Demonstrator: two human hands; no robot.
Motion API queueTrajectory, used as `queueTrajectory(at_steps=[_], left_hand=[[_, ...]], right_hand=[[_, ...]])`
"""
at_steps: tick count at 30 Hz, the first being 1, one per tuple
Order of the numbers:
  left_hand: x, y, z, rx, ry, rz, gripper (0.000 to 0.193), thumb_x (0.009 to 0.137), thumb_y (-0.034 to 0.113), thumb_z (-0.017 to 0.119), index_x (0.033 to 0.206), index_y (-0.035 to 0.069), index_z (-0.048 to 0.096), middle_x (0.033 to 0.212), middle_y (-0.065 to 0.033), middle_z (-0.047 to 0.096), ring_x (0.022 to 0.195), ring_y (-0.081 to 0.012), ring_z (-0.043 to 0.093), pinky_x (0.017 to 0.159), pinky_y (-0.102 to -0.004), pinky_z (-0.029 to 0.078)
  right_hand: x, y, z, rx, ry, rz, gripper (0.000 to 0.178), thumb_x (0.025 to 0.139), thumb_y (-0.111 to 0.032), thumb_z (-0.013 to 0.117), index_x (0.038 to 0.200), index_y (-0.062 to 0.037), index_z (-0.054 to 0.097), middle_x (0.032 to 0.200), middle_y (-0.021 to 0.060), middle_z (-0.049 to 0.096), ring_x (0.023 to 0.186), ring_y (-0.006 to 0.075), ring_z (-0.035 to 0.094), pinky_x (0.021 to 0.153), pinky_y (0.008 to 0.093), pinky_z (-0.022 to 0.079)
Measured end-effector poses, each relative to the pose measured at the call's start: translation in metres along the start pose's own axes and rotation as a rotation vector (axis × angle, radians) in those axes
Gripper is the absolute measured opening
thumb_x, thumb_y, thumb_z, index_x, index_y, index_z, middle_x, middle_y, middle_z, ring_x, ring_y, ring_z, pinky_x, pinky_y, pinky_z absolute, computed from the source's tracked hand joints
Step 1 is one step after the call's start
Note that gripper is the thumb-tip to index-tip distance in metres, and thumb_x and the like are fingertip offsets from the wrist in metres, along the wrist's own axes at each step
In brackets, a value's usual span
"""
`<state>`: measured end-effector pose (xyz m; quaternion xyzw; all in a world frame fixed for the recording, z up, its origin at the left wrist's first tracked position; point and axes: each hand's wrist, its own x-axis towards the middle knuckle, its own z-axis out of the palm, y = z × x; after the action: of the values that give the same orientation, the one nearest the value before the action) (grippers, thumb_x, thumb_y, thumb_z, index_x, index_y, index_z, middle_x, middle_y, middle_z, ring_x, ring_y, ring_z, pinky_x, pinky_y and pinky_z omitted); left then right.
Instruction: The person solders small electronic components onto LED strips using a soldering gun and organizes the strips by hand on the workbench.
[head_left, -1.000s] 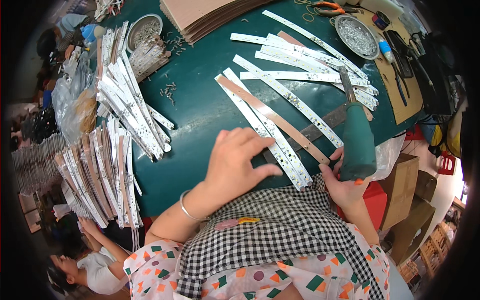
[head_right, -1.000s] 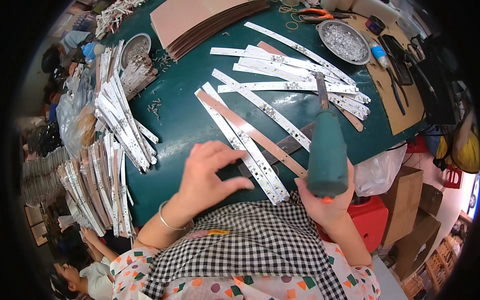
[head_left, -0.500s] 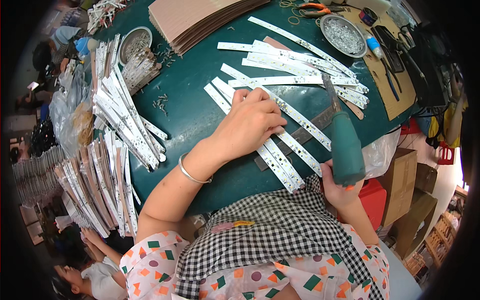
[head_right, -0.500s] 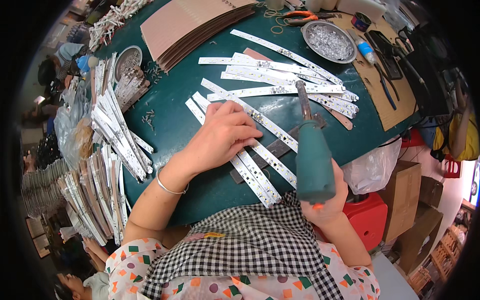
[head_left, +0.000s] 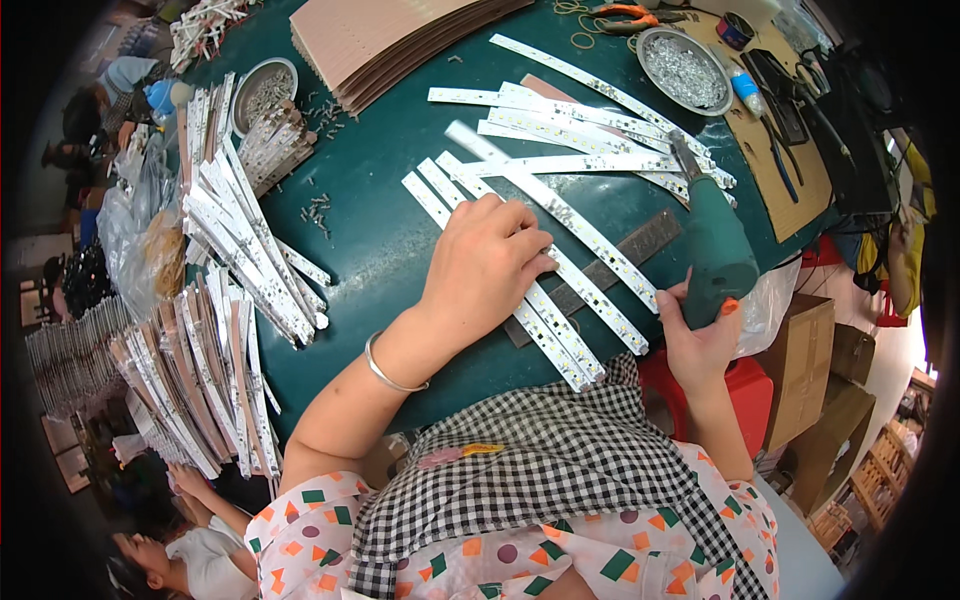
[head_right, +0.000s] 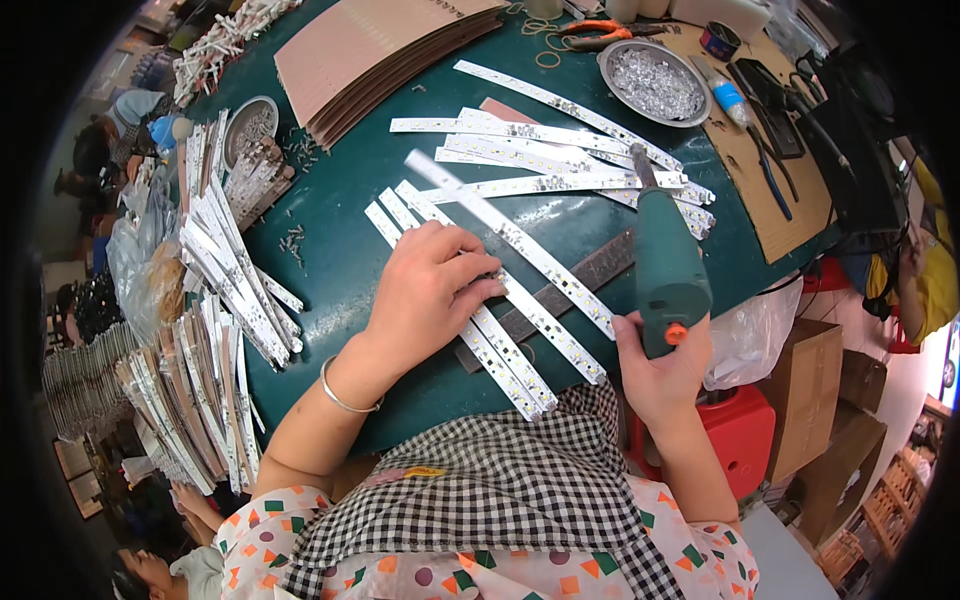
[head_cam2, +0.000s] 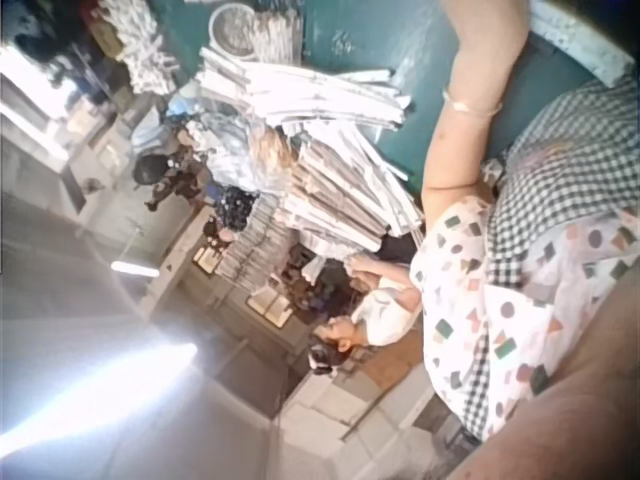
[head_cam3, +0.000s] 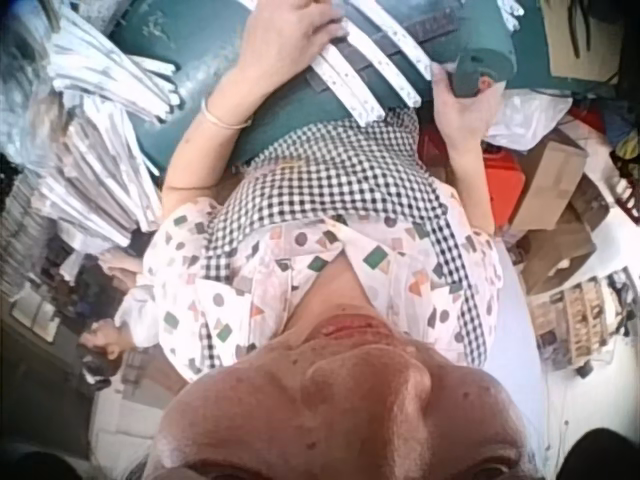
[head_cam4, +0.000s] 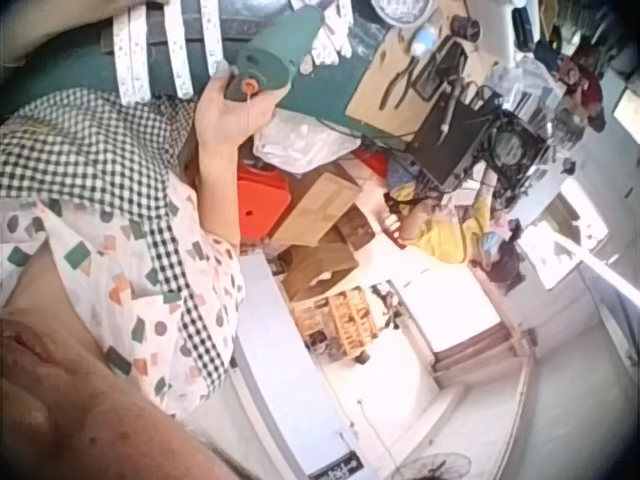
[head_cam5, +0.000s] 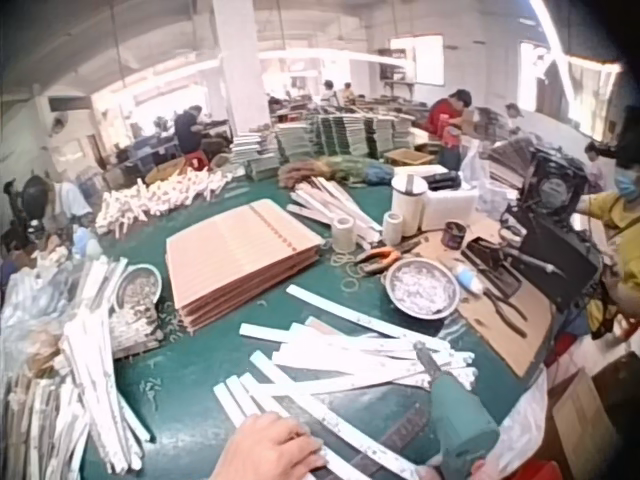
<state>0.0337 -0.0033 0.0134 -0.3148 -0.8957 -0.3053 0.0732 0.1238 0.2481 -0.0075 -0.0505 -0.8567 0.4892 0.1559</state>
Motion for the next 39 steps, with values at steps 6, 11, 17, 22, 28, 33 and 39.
queueTrajectory(at_steps=[6,11,17,22,28,33,39], left_hand=[[-0.029,-0.031,-0.037,0.126,0.202,-0.194,0.018,0.069,0.003,0.076,0.086,0.004,0.069,0.089,-0.0071,0.066,0.083,-0.0262,0.061,0.074,-0.0374,0.048],[-0.056,-0.087,-0.086,0.615,0.238,-0.396,0.02,0.073,-0.002,0.067,0.093,0.001,0.068,0.093,-0.0131,0.065,0.087,-0.032,0.059,0.079,-0.0408,0.047],[-0.067,-0.125,-0.09,0.618,0.082,-0.494,0.035,0.077,-0.006,0.057,0.111,-0.001,0.062,0.103,-0.0182,0.062,0.092,-0.0374,0.059,0.085,-0.0438,0.048],[-0.051,-0.115,-0.069,0.354,0.193,-0.471,0.022,0.076,-0.004,0.063,0.098,0.0,0.067,0.095,-0.0164,0.064,0.086,-0.0341,0.063,0.077,-0.0399,0.051],[-0.045,-0.104,-0.062,0.31,0.192,-0.461,0.014,0.073,0.005,0.072,0.087,0.004,0.071,0.087,-0.0109,0.066,0.079,-0.0289,0.063,0.07,-0.0364,0.051],[-0.043,-0.095,-0.062,0.355,0.205,-0.427,0.015,0.073,0.008,0.073,0.087,0.007,0.072,0.087,-0.008,0.066,0.085,-0.0275,0.06,0.073,-0.0385,0.048],[-0.036,-0.083,-0.059,0.244,0.136,-0.464,0.011,0.072,0.012,0.075,0.081,0.006,0.072,0.079,-0.0076,0.068,0.079,-0.0295,0.061,0.071,-0.0398,0.049]], right_hand=[[-0.014,0.008,-0.011,0.063,-0.023,0.079,0.035,0.073,0.006,0.075,0.101,-0.0005,0.055,0.081,0.002,0.061,0.076,0.0116,0.059,0.074,0.0278,0.049],[-0.029,0.052,-0.039,0.137,-0.195,0.147,0.064,0.075,0.013,0.068,0.134,0.0044,0.045,0.114,0.0096,0.062,0.087,0.0096,0.057,0.088,0.0241,0.046],[-0.01,0.027,-0.037,0.027,0.007,-0.285,0.056,0.087,0.003,0.066,0.138,0.0049,0.042,0.121,0.0094,0.06,0.101,0.0147,0.06,0.093,0.028,0.045],[-0.003,0.034,-0.064,-0.139,-0.099,-0.301,0.054,0.088,0.002,0.064,0.138,0.005,0.042,0.13,0.0117,0.056,0.114,0.0181,0.057,0.095,0.0288,0.044],[0.035,-0.022,-0.107,-0.014,-0.02,-0.109,0.058,0.086,0.006,0.063,0.139,0.007,0.038,0.138,0.0222,0.048,0.126,0.0255,0.049,0.106,0.0372,0.037],[0.049,-0.037,-0.105,0.323,0.003,-0.304,0.059,0.085,-0.003,0.068,0.134,0.0124,0.04,0.137,0.0262,0.047,0.128,0.0296,0.047,0.11,0.0401,0.033],[0.034,-0.04,-0.056,0.414,-0.01,-0.054,0.07,0.07,0.003,0.078,0.131,0.0103,0.044,0.119,0.0228,0.06,0.082,0.0156,0.064,0.055,0.0215,0.048]])
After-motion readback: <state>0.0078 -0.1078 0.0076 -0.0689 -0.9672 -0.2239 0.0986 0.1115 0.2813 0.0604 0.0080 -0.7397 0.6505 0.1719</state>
